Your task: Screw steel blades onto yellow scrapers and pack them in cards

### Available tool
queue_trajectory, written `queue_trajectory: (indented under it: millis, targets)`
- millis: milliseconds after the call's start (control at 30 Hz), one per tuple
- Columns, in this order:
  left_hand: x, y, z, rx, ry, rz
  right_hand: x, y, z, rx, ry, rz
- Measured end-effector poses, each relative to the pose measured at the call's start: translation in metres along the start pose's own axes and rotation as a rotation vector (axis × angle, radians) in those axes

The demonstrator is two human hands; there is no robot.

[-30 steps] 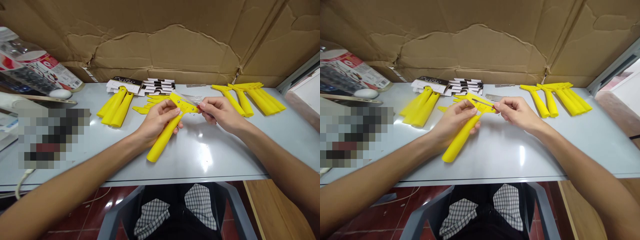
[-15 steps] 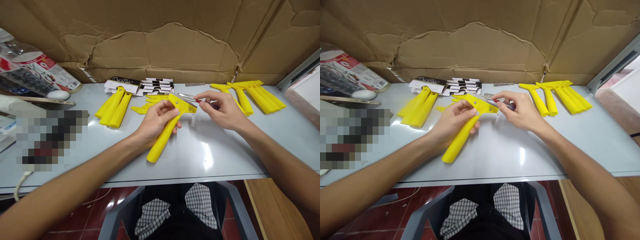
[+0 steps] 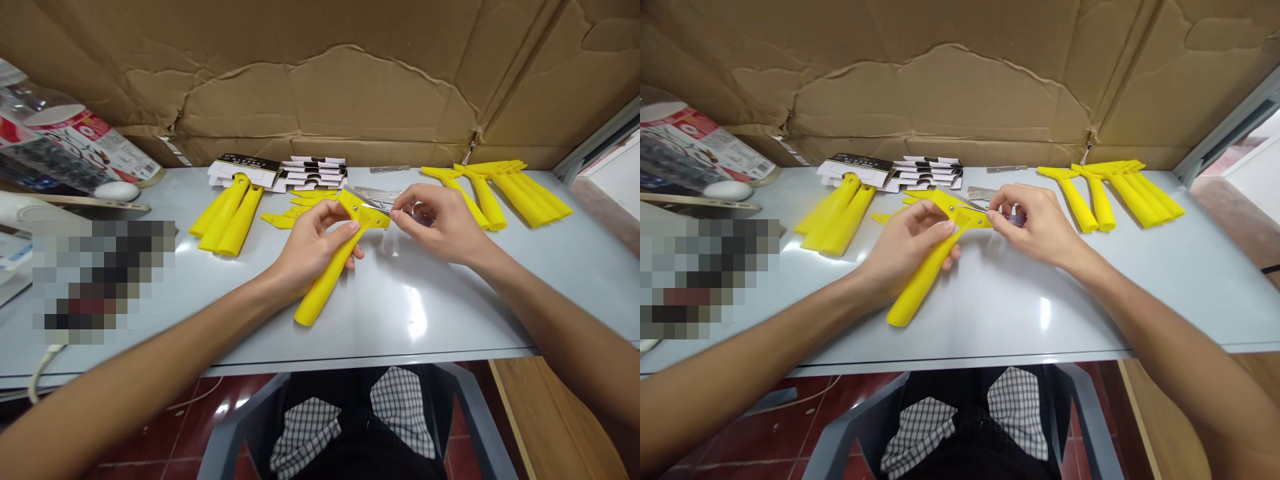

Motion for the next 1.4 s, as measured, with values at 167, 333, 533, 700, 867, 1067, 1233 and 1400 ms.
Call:
queue_trajectory:
  millis: [167,333,533,700,867,1067,1233,1400]
  targets:
    - [0.000,0.002,0.000,0.030,-0.082,-0.013,0.003,0.002,0.003,-0.121,0.104,-0.025]
    - [0.000,0.004,0.001,0.060,-0.116,-0.008,0.003,0.002,0.005,-0.133,0.122,-0.031]
    - [0.001,0.004,0.002,0.080,-0.138,-0.018,0.003,0.002,0.005,-0.136,0.125,-0.028]
    - [0.001,0.004,0.002,0.084,-0.140,-0.024,0.002,0.002,0.007,-0.144,0.144,-0.045]
    - [0.002,0.006,0.001,0.061,-0.136,-0.043,0.001,0.003,0.008,-0.120,0.163,-0.043]
    - [0.001,0.005,0.004,0.070,-0.161,-0.061,0.003,0.005,0.012,-0.100,0.226,-0.039]
    - [0.001,0.006,0.007,0.077,-0.210,-0.083,0.003,0.010,0.022,-0.126,0.273,0.024]
    - [0.000,0.004,0.005,0.071,-0.200,-0.064,-0.006,0.007,0.032,-0.177,0.199,0.035]
Point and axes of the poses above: each hand's wrist, its own y-axis away from the middle knuckle, its own x-axis out of the palm, z = x × y, the point moved 1 cm from there along -y, towards the middle knuckle, and after that the axes turned 8 degrees about -x, right-handed, at the moved point
